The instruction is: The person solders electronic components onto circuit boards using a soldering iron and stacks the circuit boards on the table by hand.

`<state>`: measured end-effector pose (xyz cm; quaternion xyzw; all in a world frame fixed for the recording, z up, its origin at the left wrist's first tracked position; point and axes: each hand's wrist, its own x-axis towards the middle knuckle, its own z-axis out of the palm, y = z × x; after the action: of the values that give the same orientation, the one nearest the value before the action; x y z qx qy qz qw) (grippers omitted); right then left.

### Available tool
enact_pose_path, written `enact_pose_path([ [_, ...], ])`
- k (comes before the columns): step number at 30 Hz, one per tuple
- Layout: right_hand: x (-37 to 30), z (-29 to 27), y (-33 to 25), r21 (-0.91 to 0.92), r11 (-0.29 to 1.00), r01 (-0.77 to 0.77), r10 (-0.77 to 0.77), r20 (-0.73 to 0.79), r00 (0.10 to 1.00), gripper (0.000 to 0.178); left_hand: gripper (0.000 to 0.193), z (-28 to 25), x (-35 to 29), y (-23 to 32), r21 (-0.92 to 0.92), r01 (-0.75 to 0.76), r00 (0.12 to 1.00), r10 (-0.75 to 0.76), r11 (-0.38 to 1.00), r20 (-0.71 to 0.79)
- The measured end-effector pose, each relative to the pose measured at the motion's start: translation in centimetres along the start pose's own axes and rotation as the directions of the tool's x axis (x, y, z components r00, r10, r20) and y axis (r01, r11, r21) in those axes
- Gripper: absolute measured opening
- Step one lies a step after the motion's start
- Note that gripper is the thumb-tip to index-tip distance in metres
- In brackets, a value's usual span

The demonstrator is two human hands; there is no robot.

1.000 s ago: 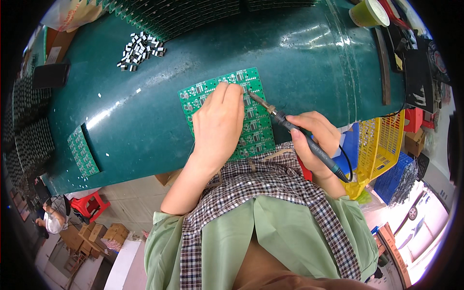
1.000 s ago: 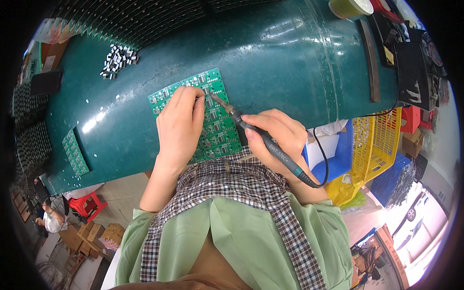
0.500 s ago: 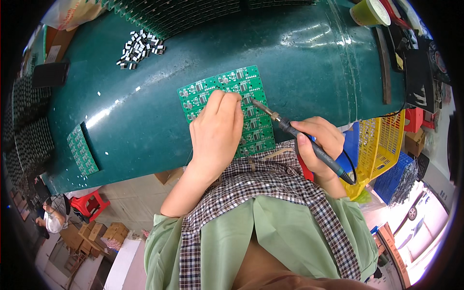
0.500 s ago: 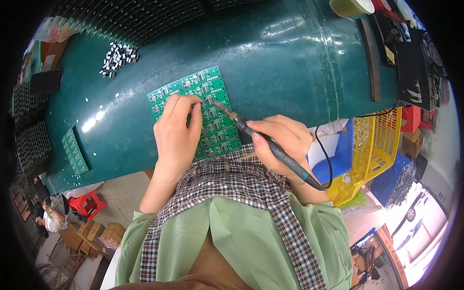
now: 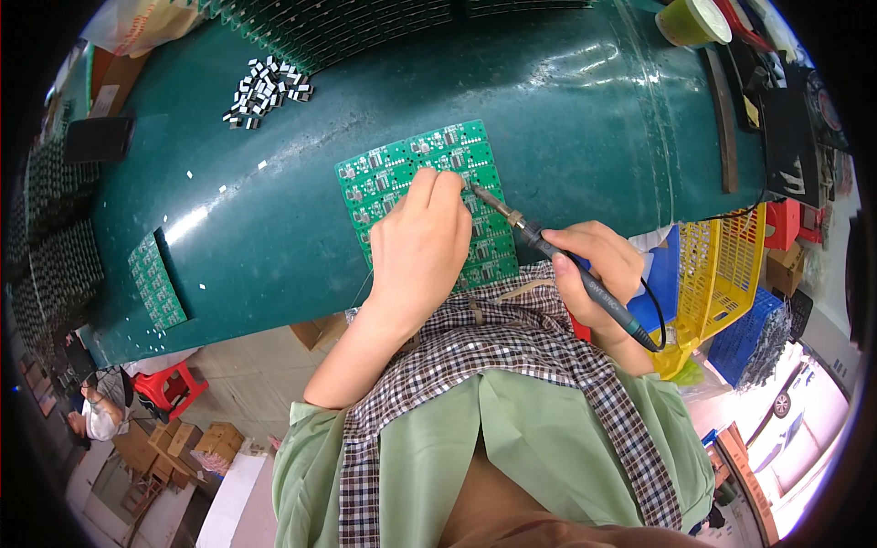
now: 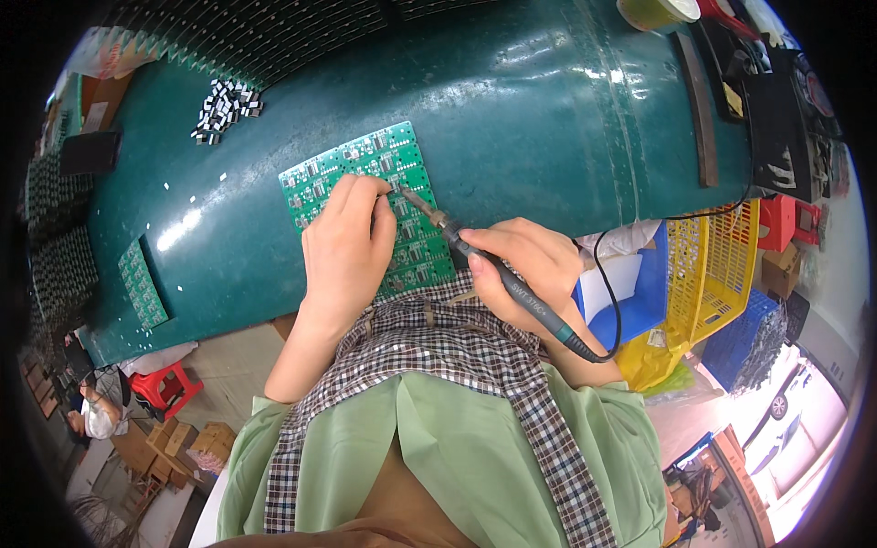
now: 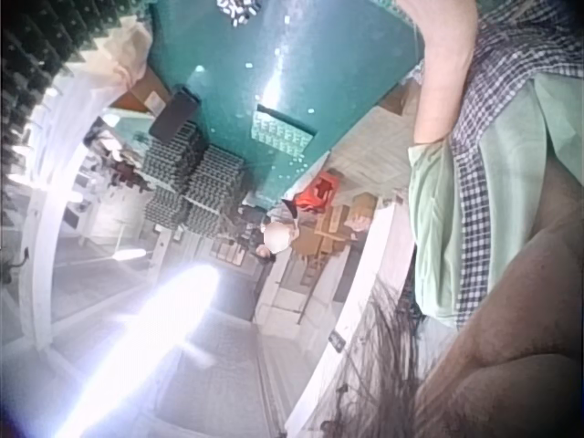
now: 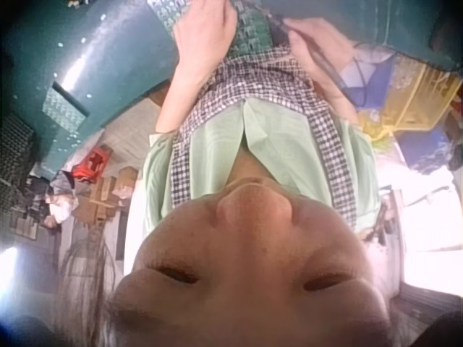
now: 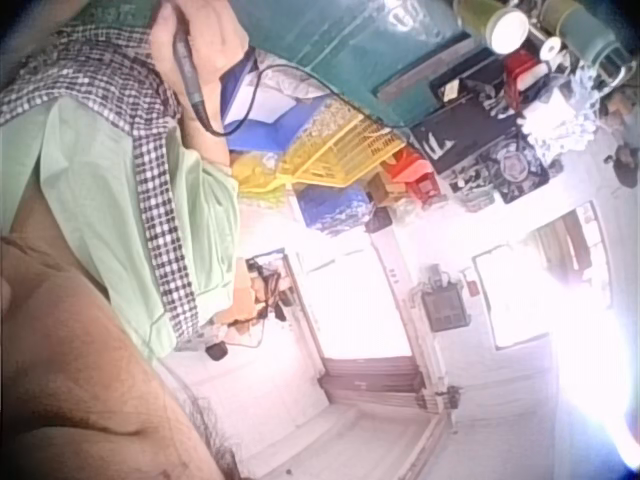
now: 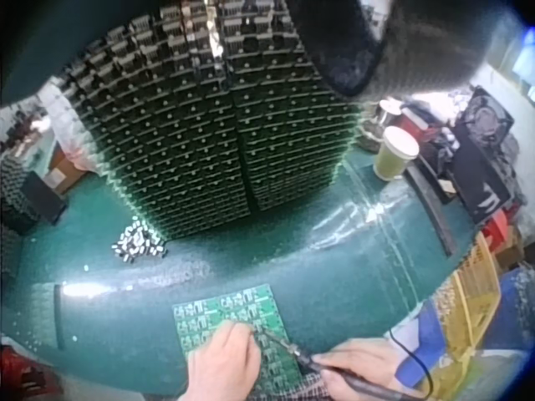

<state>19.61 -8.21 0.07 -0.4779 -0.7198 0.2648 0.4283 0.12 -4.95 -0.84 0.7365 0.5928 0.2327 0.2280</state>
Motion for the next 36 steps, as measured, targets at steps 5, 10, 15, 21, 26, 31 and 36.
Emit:
enact_pose_path([
  [5, -0.3, -0.2, -0.3, -0.025, 1.0, 0.016, -0.015, 0.005, 1.0, 0.017, 0.008, 0.0, -0.2, 0.0, 0.0, -0.046, 0.999, 0.046, 0.999, -0.01],
  [10, -0.8, -0.8, -0.5, -0.043, 0.999, -0.01, 0.009, -0.024, 1.0, 0.016, 0.012, 0.0, -1.0, -0.2, -0.117, -0.022, 0.999, 0.018, 0.993, -0.037],
  [15, -1.0, -0.8, -0.4, -0.052, 0.998, 0.02, -0.02, -0.01, 1.0, 0.016, 0.012, -0.1, -1.5, -0.4, -0.065, -0.086, 0.994, 0.081, 0.994, -0.075],
  [21, -0.9, -0.7, -0.6, -0.038, 0.999, 0.007, -0.007, -0.003, 1.0, 0.015, 0.012, 0.1, -1.8, -0.5, -0.081, -0.059, 0.997, 0.054, 0.995, -0.063],
  [26, -0.8, -0.5, -0.6, -0.043, 0.999, 0.016, -0.016, 0.001, 1.0, 0.016, 0.011, 0.0, -1.8, -0.3, -0.077, -0.044, 0.998, 0.041, 0.996, -0.038],
  [31, -1.1, -0.3, -0.4, -0.048, 0.998, 0.044, -0.045, -0.009, 0.999, 0.016, 0.011, 0.1, -1.8, 0.0, -0.103, 0.0, 1.0, -0.001, 0.995, -0.011],
  [36, -1.6, 0.0, -0.5, -0.036, 0.997, 0.066, -0.067, -0.028, 0.997, 0.017, 0.009, 0.2, -1.8, 0.5, -0.055, -0.02, 1.0, 0.021, 0.998, 0.015],
])
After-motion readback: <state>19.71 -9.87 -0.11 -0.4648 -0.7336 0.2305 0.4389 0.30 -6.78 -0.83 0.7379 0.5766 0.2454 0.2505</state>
